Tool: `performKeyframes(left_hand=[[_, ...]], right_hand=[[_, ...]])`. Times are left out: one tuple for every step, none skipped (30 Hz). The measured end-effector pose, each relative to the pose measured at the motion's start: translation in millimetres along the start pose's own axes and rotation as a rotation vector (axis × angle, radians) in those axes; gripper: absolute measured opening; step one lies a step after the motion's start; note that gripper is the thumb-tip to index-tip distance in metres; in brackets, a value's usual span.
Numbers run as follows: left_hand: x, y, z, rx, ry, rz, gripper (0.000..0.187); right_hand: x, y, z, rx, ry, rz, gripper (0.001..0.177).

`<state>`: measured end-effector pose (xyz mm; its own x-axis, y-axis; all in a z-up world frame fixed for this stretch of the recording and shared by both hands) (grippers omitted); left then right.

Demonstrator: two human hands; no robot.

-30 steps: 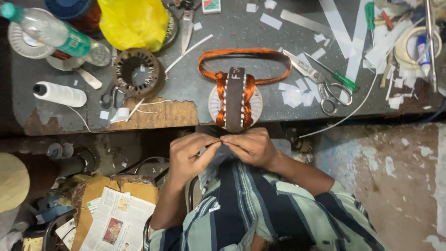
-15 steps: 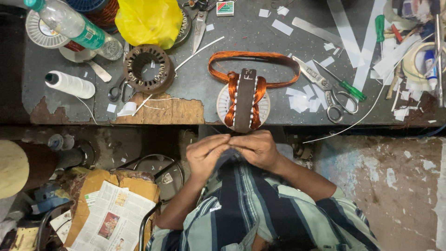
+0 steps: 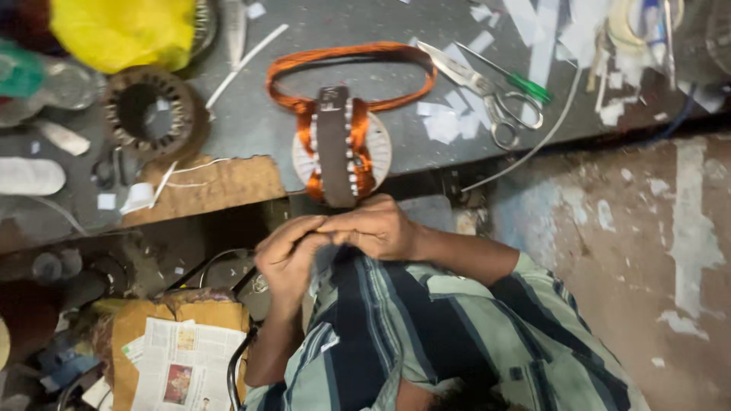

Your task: The person winds copper wire around a laminated stator core, using a screwdriver to tuck and align the wire into slots. The person repeatedly rotates the core and adjusts the wire placement by hand.

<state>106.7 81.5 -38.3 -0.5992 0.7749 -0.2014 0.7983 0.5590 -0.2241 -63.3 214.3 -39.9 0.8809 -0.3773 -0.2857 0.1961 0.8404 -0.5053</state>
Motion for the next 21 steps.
performKeyframes(left_hand=[[-1, -3, -4, -0.025, 0.019, 0.004, 0.022], [-3, -7, -8, -0.049, 0.032, -0.001, 0.019], [-5, -13, -12, -0.045, 0.050, 0.030, 0.019], [-8, -19, -18, -0.042, 0.064, 0.051, 0.020], [-12, -25, -25, -0.038, 0.078, 0.071, 0.021], [-16, -31, -31, 0.006, 0.016, 0.107, 0.037], [-25, -38, -38, 0.050, -0.046, 0.143, 0.055], [-31, -46, -43, 0.093, -0.112, 0.178, 0.073], [-28, -53, -44, 0.070, -0.105, 0.162, 0.076], [-26, -59, -43, 0.047, -0.100, 0.140, 0.080], [-23, -65, -42, 0.023, -0.095, 0.117, 0.083], [-17, -69, -40, -0.004, -0.058, 0.180, 0.080], [-11, -73, -36, -0.031, -0.020, 0.242, 0.077], [-5, -75, -33, -0.061, 0.017, 0.302, 0.074], [-1, -78, -30, -0.064, 0.044, 0.302, 0.072], [0, -79, -27, -0.076, 0.065, 0.299, 0.070], [1, -80, -24, -0.087, 0.086, 0.296, 0.068], [-3, -82, -24, -0.077, 0.062, 0.321, 0.069], [-7, -85, -23, -0.067, 0.038, 0.346, 0.069], [-10, -87, -23, -0.060, 0.019, 0.372, 0.070], [-13, -90, -23, -0.054, -0.035, 0.384, 0.071]], right_hand=[[-7, 4, -4, -0.080, 0.033, 0.023, 0.023], [-15, 5, -9, -0.167, 0.061, 0.052, 0.025], [-31, 9, -12, -0.221, 0.104, -0.009, 0.025], [-51, 14, -11, -0.280, 0.141, -0.065, 0.026], [-75, 13, -16, -0.453, 0.098, -0.267, 0.018], [-100, 16, -18, -0.216, 0.242, -0.422, 0.019], [-131, 24, -15, 0.027, 0.382, -0.572, 0.020], [-158, 31, -14, 0.273, 0.515, -0.716, 0.021], [-186, 30, -19, 0.322, 0.599, -0.620, 0.015], [-206, 32, -23, 0.400, 0.692, -0.539, 0.015], [-217, 35, -28, 0.476, 0.785, -0.456, 0.015], [-225, 38, -34, 0.485, 0.903, -0.374, 0.016], [-229, 41, -40, 0.492, 1.021, -0.292, 0.019], [-230, 44, -46, 0.495, 1.137, -0.206, 0.023], [-234, 46, -50, 0.511, 1.138, -0.196, 0.021], [-234, 47, -54, 0.529, 1.128, -0.181, 0.019], [-235, 47, -59, 0.546, 1.118, -0.166, 0.018], [-236, 48, -63, 0.525, 1.118, -0.159, 0.018], [-238, 48, -62, 0.504, 1.119, -0.152, 0.018], [-239, 47, -57, 0.469, 1.124, -0.164, 0.018], [-239, 44, -52, 0.433, 1.129, -0.177, 0.019]])
Point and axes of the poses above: each hand's wrist, its own y-axis away from the middle knuckle, its own x-axis out of the palm, z = x × y, the point moved 1 cm from there along -y, towards the middle knuckle, and after that the axes turned 4 degrees about z, right-handed, at the moved point
